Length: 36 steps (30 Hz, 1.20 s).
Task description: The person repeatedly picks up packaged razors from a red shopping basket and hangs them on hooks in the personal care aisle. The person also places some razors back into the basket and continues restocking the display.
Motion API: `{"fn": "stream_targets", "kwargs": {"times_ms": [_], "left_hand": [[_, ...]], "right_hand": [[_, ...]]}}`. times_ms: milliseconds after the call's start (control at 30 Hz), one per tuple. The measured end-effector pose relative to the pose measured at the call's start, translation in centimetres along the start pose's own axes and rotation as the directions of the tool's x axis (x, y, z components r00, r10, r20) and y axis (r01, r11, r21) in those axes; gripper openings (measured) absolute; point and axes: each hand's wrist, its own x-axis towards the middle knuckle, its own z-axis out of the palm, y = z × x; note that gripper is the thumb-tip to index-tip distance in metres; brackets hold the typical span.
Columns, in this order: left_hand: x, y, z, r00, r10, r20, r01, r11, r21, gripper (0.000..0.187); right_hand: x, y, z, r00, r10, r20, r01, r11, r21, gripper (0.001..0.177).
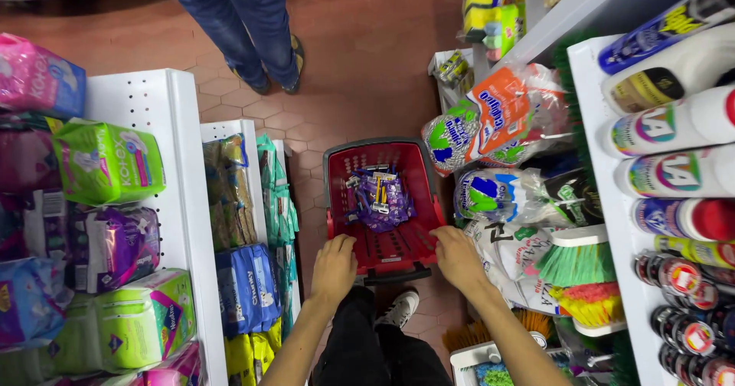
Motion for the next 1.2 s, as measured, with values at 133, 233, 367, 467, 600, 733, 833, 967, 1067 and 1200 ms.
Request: {"fn": "stream_targets", "kwargs": {"times_ms": [133,233,367,467,600,733,833,967,1067,1200], "left_hand": [[-0.3,-1.2,2.6,0.997,-0.035,0.066,0.036,0.999,-0.018,0.034],[-0.7,-2.2,5.1,0.993,-0.049,0.111,0.052,0.998,-0.026,0.033],[-0.9,-3.8,9.7,0.993,-0.047,0.110,0.057,0.995,-0.085,0.037],[-1.4,-4.7,12.6,0.998,-0.006,0.057,0.014,0.991,-0.137,0.040],[-1.7,-4.5,13.3,0.992,-0.028,0.123,0.046,0.988,-0.145,0.039],[-1.2,-4.9,14.6,0.988,-0.014,0.152,0.040,0.985,-0.168,0.036],[-1.0,-5.0,15.5,0.991,-0.010,0.136,0.040,0.976,-0.213,0.039],[-0.8,-5.4,16.7,0.993,-0.009,0.116,0.035,0.974,-0.222,0.037],[-0.6,-5.3,17.0,0.993,-0.020,0.118,0.046,0.975,-0.219,0.038],[-0.6,-5.2,17.5,0.992,-0.038,0.120,0.064,0.973,-0.221,0.036]], "right_hand": [[0.4,1.1,3.6,0.997,0.020,0.077,-0.019,1.000,-0.014,0.034],[0.2,0.7,5.7,0.987,0.018,0.162,-0.016,1.000,-0.015,0.037],[-0.1,-0.3,8.4,0.850,-0.035,0.525,0.063,0.997,-0.035,0.072],[-0.9,0.3,12.9,0.771,-0.084,0.631,0.179,0.980,-0.089,0.091],[-2.0,2.0,19.3,0.818,-0.173,0.548,0.339,0.915,-0.217,0.082],[-2.0,3.5,23.3,0.879,-0.278,0.387,0.384,0.894,-0.230,0.069],[-1.6,2.5,22.9,0.891,-0.208,0.404,0.316,0.922,-0.222,0.015],[-1.6,2.8,25.0,0.867,-0.222,0.447,0.369,0.888,-0.276,0.027],[-2.6,1.9,24.4,0.828,-0.211,0.519,0.421,0.847,-0.326,0.026],[-4.6,1.2,23.2,0.789,-0.248,0.562,0.466,0.838,-0.285,0.030]]}}
